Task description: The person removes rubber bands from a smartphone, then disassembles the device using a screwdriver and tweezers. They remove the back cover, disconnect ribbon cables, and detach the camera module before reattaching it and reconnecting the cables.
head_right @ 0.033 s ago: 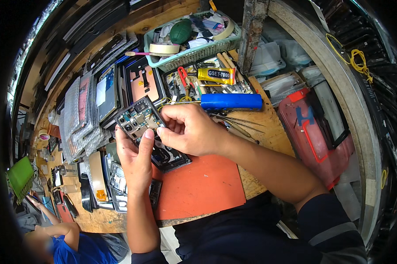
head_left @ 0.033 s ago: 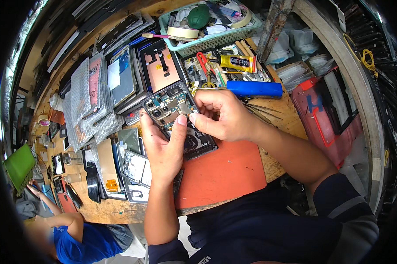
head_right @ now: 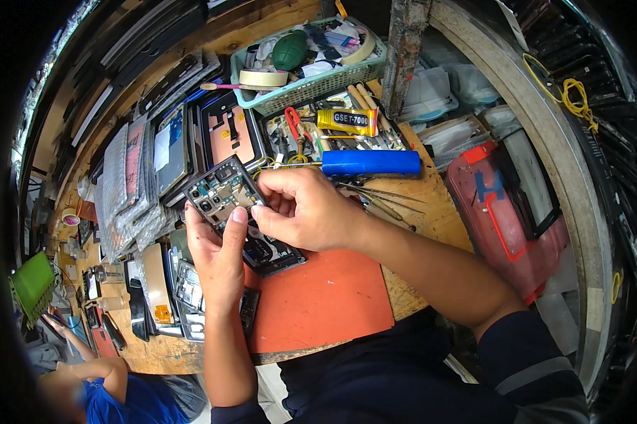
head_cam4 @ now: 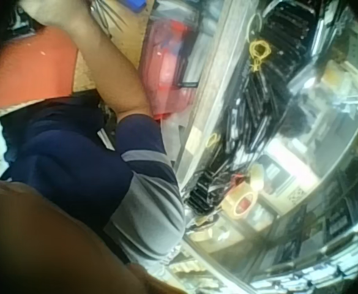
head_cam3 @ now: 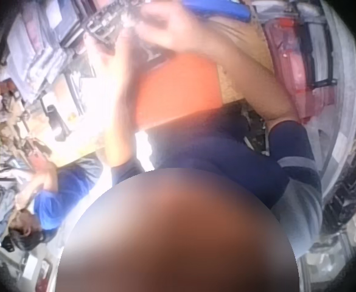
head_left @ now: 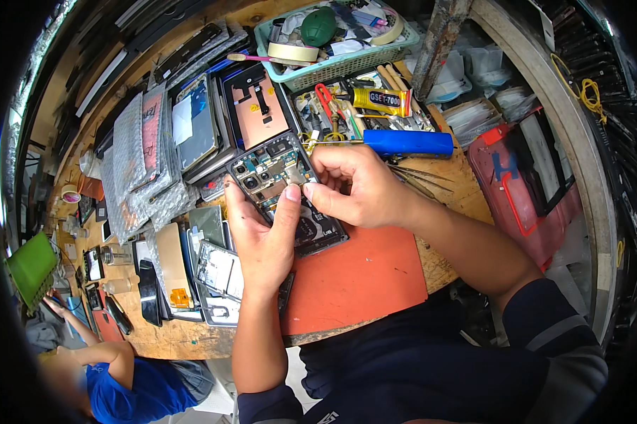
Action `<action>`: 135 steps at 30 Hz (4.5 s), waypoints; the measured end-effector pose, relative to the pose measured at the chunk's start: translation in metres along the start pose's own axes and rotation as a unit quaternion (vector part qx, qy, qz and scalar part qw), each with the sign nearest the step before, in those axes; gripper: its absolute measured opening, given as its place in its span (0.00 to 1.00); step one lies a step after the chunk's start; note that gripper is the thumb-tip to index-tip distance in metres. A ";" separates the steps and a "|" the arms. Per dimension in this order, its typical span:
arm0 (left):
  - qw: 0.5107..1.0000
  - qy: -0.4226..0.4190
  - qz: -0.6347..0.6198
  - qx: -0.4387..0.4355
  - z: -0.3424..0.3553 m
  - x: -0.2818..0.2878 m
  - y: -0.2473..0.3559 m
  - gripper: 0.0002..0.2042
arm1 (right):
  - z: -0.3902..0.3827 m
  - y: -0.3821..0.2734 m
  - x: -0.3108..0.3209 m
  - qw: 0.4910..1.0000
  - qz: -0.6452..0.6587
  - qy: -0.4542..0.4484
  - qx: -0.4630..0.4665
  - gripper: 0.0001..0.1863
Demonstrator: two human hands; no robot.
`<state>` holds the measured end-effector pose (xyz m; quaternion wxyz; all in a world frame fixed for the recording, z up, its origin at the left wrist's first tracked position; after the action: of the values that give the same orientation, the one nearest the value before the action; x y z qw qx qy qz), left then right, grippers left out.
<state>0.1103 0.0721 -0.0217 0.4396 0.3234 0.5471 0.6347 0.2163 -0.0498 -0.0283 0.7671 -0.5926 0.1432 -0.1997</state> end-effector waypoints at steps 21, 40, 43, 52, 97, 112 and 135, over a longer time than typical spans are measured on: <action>0.998 0.003 0.050 -0.030 0.001 -0.003 0.000 0.24 | -0.003 -0.006 -0.002 0.998 -0.057 0.040 -0.005 0.10; 0.998 -0.011 0.060 -0.016 0.001 -0.001 0.003 0.27 | 0.001 0.002 0.005 0.999 -0.016 -0.023 0.039 0.18; 0.998 -0.008 0.057 -0.015 0.000 -0.003 0.007 0.26 | 0.002 0.001 0.006 0.999 -0.015 -0.020 0.043 0.17; 0.998 0.002 0.045 -0.040 -0.004 -0.005 0.007 0.24 | 0.001 -0.001 0.007 0.997 -0.023 -0.021 0.073 0.15; 0.996 0.034 0.076 -0.027 -0.002 -0.003 0.004 0.24 | 0.004 -0.035 0.010 0.961 -0.253 -0.009 0.108 0.08; 0.984 0.052 0.158 -0.054 -0.002 0.001 0.001 0.24 | 0.004 -0.031 0.007 0.923 -0.356 -0.044 0.142 0.06; 0.986 0.047 0.156 -0.043 -0.001 0.002 -0.003 0.26 | 0.002 -0.039 0.008 0.910 -0.376 -0.025 0.171 0.08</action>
<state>0.1094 0.0737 -0.0254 0.3230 0.3555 0.4822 0.7326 0.2193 -0.0602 0.0101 0.7283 -0.4668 -0.1454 -0.4801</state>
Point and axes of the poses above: each hand's wrist, its own z-axis towards the middle knuckle, its own x-axis out of the back of the hand, y = z × x, the point moved 6 cm from there along z, towards the middle knuckle, and after that the axes turned 8 degrees about -y, right-handed, at the moved point
